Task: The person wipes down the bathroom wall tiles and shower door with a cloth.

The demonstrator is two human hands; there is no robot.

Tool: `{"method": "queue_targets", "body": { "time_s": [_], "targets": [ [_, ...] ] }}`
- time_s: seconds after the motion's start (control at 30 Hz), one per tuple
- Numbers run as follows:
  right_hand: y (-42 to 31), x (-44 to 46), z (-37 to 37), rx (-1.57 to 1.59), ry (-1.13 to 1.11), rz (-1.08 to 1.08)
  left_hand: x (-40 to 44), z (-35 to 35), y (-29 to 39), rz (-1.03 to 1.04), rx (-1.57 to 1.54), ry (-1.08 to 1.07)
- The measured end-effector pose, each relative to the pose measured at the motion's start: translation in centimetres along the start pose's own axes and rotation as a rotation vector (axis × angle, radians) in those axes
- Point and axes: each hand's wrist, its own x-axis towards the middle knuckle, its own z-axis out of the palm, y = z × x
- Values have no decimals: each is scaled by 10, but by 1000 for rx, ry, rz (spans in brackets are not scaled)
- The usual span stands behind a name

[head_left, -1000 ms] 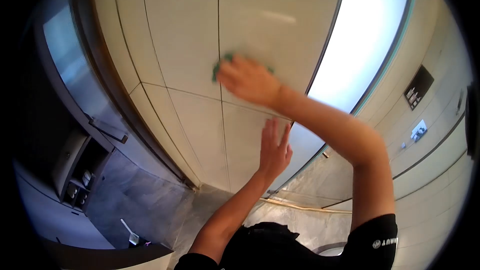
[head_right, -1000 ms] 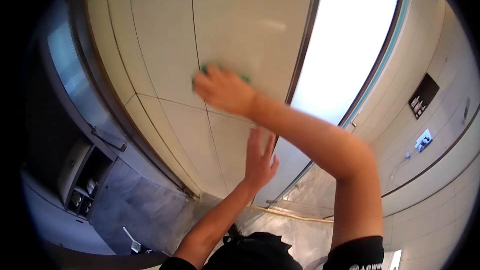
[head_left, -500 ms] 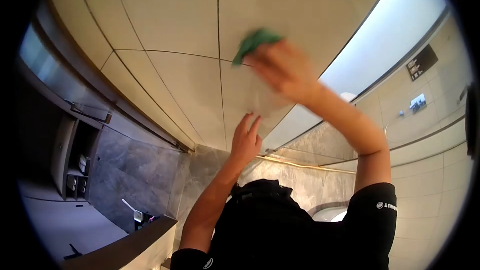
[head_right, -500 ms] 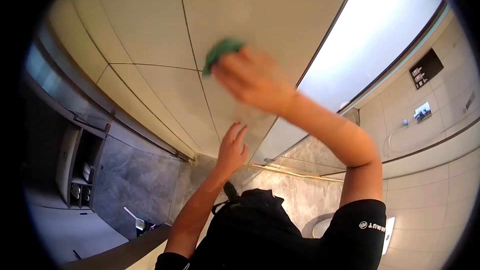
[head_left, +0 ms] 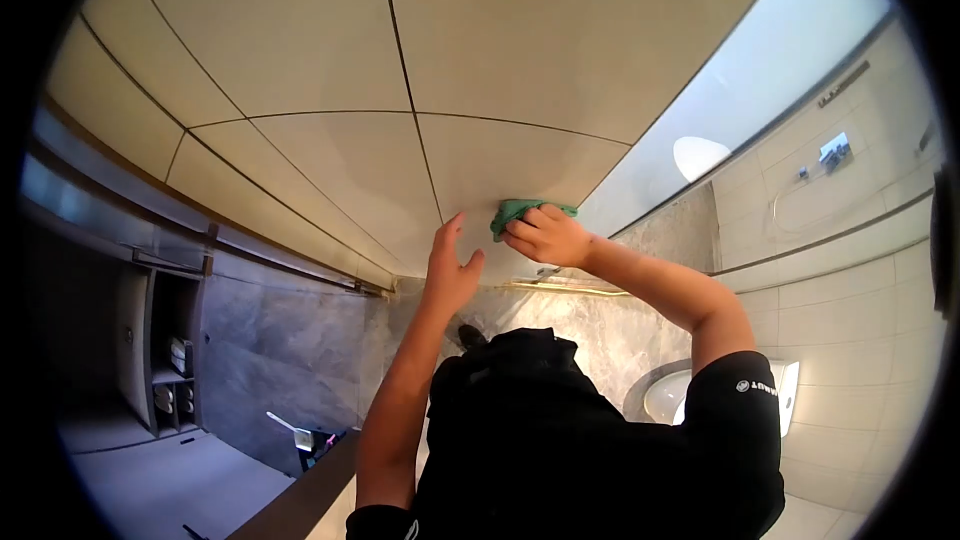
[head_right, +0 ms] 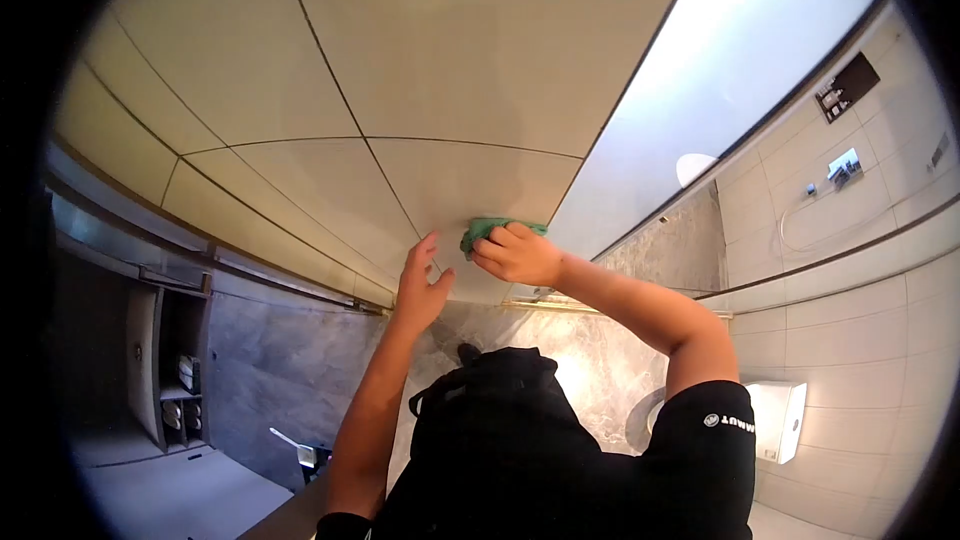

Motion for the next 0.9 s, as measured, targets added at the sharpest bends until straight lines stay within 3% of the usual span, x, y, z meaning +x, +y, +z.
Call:
{"method": "queue_targets", "body": {
  "time_s": [0.03,0.17,0.23,0.3,0.33,0.37,0.4,0.43,0.5,0.57,0.7,0.8,0.9],
  "targets": [
    [0,-5,4,-3,-38,-34,2,0,0,-95,-101,-24],
    [26,15,-41,-43,47,-14,7,-23,21,-137,-190,-142],
    [47,30,-80,-182,192,66,0,-47,61,-100,-507,-262],
    [70,38,-120,-180,137,242,-18,-85,133,-26,-682,-261],
    [67,60,-131,-268,411,363,-32,-107,168,4,-651,-212],
    [69,63,-129,-263,501,396,-46,-125,196,34,-628,-160],
    [69,61,-126,-249,593,426,-56,-140,208,192,-669,-133],
    [63,52,-118,-237,490,411,-67,-161,222,173,-700,-171],
    [42,27,-89,-170,286,394,-83,-194,254,372,-574,-258],
    [14,3,-57,-83,142,374,-100,-208,282,394,-873,-466],
    [-98,-78,6,154,28,978,-120,-213,291,407,-1309,-869],
    [-193,-127,17,221,-2,1227,-137,-219,289,407,-1420,-941],
    [-283,-179,11,182,-193,1430,-149,-226,282,452,-1453,-1011]
  ]
}}
